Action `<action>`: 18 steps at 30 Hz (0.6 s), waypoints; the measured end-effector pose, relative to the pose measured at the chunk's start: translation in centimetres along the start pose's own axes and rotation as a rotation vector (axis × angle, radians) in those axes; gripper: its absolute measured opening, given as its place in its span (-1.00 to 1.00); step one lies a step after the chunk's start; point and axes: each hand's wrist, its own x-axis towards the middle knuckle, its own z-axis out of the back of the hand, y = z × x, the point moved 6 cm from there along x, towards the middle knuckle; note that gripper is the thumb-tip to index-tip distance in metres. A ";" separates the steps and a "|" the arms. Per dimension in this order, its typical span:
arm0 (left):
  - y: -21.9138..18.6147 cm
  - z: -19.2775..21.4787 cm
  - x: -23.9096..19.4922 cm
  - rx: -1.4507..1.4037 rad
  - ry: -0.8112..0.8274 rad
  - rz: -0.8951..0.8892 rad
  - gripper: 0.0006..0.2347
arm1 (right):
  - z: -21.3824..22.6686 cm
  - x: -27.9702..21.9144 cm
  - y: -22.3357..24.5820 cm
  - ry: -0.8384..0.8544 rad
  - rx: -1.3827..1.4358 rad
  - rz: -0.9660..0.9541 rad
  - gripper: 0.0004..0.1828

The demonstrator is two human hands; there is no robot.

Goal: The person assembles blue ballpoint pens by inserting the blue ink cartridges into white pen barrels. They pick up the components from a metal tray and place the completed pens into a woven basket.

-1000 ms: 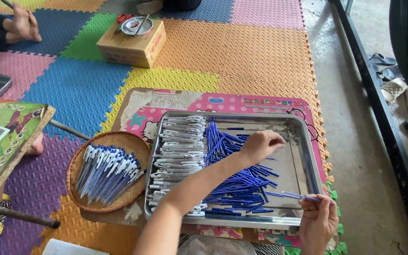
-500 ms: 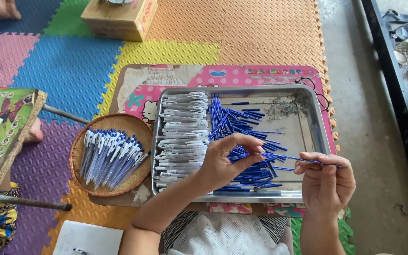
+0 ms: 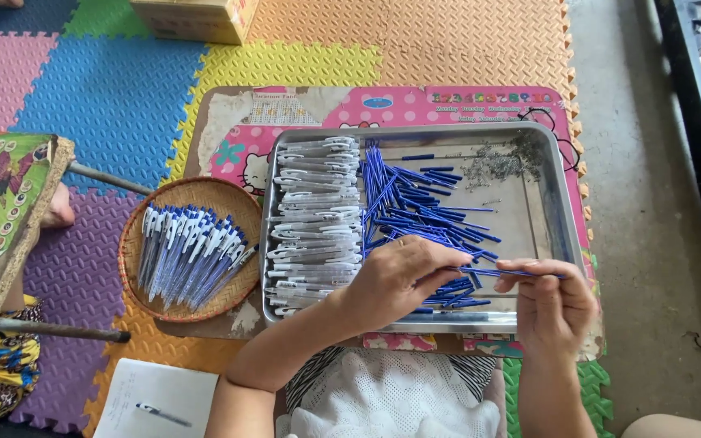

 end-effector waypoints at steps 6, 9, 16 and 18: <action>0.0 -1.4 -3.1 0.075 0.014 -0.050 -0.84 | 0.5 -5.0 -7.1 -0.116 0.517 -0.478 -0.78; 1.1 -2.0 -5.9 0.049 -0.021 0.009 -0.85 | 0.6 -8.6 -10.6 -0.195 0.695 -0.725 -0.78; 6.2 3.0 -14.1 0.267 -0.005 0.149 -0.77 | 2.8 -9.0 -10.9 -0.151 0.794 -0.789 -0.78; 7.5 6.2 -16.5 0.395 -0.007 0.208 -0.78 | 4.2 -8.8 -10.6 -0.148 0.719 -0.765 -0.77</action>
